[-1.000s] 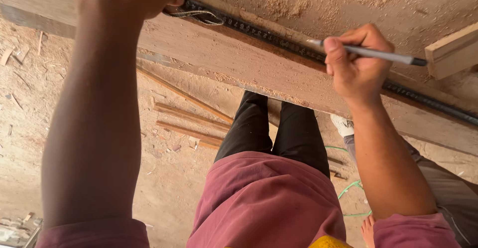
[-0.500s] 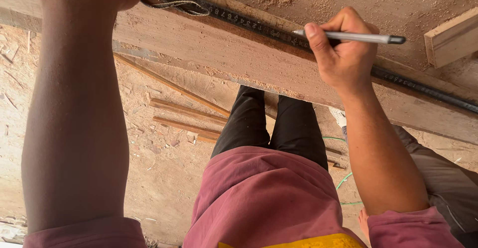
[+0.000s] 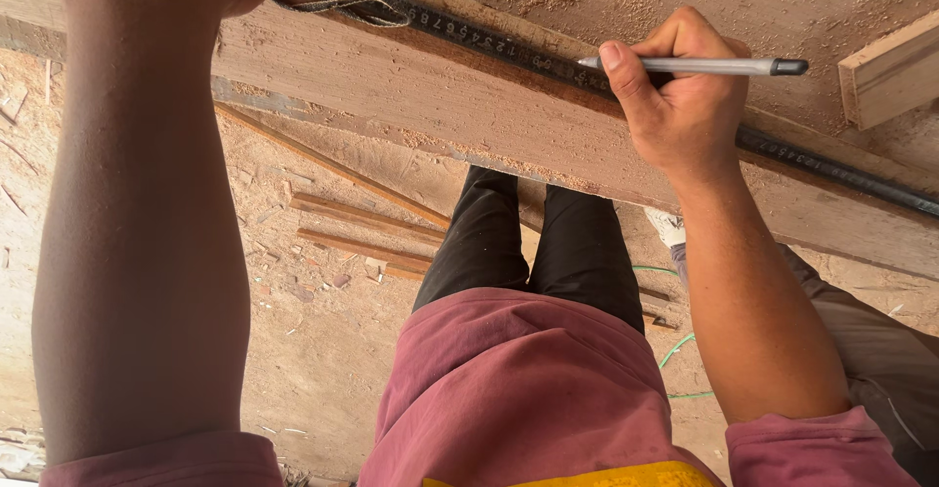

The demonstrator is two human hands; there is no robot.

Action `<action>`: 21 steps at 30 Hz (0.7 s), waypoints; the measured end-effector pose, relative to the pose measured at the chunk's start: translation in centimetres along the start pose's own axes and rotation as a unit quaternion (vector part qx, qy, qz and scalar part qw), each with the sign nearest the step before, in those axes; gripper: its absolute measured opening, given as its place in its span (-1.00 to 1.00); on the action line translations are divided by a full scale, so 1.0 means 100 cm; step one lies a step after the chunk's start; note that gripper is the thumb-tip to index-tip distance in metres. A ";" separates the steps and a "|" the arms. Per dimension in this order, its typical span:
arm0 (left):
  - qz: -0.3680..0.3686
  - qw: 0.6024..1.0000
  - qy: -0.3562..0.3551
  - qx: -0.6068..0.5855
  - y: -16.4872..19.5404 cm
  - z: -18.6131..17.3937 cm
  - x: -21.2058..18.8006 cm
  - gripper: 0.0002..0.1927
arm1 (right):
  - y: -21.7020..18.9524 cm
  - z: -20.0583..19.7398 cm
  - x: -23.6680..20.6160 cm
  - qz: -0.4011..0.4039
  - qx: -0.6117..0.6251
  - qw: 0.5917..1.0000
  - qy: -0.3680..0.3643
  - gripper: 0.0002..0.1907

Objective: The person measures and marks a long wooden plank using a tape measure, a speed square, and a pencil. They repeatedly position the tools to draw straight lines and mark measurement points along the plank's length.

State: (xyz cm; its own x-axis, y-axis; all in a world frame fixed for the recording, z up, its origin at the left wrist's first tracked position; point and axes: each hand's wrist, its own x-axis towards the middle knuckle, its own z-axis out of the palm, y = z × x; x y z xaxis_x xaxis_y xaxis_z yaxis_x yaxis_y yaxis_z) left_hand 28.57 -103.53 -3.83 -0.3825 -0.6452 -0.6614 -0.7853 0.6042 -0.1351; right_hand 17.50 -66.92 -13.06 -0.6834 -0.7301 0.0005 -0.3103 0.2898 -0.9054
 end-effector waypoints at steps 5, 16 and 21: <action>0.015 1.000 0.006 -0.005 -0.002 0.002 0.001 -0.51 | 0.002 0.001 0.000 -0.015 0.017 1.000 0.011 -0.59; 0.033 0.999 0.004 0.002 -0.001 -0.004 0.000 -0.56 | -0.003 0.002 0.000 0.000 0.010 1.000 0.013 -0.55; 0.109 0.992 0.065 0.021 -0.008 0.005 0.004 -0.60 | -0.011 0.001 0.015 0.032 0.139 0.988 0.059 -0.62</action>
State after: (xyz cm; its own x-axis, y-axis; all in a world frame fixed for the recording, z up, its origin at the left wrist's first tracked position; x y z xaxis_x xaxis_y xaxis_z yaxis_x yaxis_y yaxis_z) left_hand 29.25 -104.03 -4.35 -0.6024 -0.5501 -0.5783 -0.6576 0.7528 -0.0310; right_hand 16.87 -68.39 -12.15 -0.7736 -0.6331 -0.0265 -0.0813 0.1406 -0.9867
